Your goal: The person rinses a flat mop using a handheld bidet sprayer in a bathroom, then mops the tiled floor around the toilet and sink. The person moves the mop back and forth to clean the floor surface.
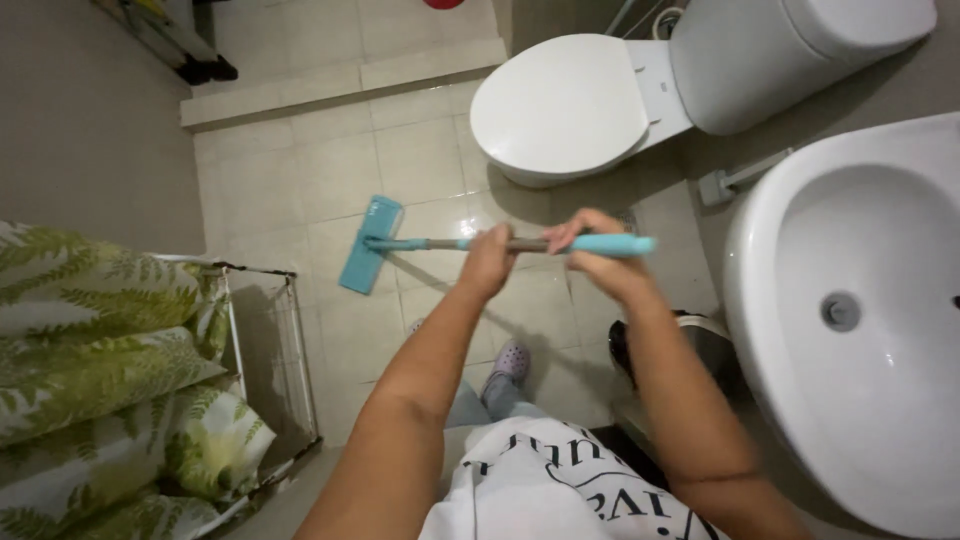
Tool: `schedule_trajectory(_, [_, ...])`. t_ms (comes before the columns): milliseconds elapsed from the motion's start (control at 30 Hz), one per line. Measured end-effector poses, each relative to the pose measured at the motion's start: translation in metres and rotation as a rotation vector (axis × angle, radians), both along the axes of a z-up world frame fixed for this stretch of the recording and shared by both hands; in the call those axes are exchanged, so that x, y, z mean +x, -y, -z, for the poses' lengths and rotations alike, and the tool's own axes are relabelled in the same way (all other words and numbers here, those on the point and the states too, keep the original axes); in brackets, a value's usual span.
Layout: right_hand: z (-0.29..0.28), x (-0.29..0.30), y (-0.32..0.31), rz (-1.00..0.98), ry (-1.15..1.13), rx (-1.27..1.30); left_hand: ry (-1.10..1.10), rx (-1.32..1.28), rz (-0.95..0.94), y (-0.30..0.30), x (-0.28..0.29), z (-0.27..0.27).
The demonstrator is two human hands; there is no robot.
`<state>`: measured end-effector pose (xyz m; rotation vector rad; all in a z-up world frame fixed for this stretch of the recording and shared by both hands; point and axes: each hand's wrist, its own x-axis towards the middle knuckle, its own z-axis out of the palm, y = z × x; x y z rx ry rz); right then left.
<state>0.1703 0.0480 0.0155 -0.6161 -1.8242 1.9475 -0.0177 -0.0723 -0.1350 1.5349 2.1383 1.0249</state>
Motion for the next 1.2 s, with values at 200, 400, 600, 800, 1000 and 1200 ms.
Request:
schedule_trajectory(200, [-0.092, 0.070, -0.053, 0.169, 0.108, 0.008, 0.083, 0.052, 0.062, -0.083, 0.090, -0.052])
schedule_trajectory(400, [-0.155, 0.123, -0.077, 0.253, 0.024, 0.205, 0.234, 0.107, 0.089, -0.148, 0.170, -0.107])
schedule_trajectory(600, [-0.181, 0.132, -0.072, 0.337, 0.066, 0.269, 0.325, 0.215, 0.156, -0.166, 0.206, -0.107])
schedule_trajectory(800, [-0.147, 0.152, -0.062, 0.425, -0.078, 0.330, 0.306, 0.079, 0.300, -0.160, 0.204, -0.123])
schedule_trajectory(1000, [-0.115, 0.166, -0.054, 0.510, -0.253, 0.221, 0.182, 0.004, 0.399, -0.142, 0.204, -0.130])
schedule_trajectory(1200, [-0.111, 0.147, -0.050, 0.486, -0.343, 0.101, 0.091, 0.010, 0.336, -0.121, 0.182, -0.124])
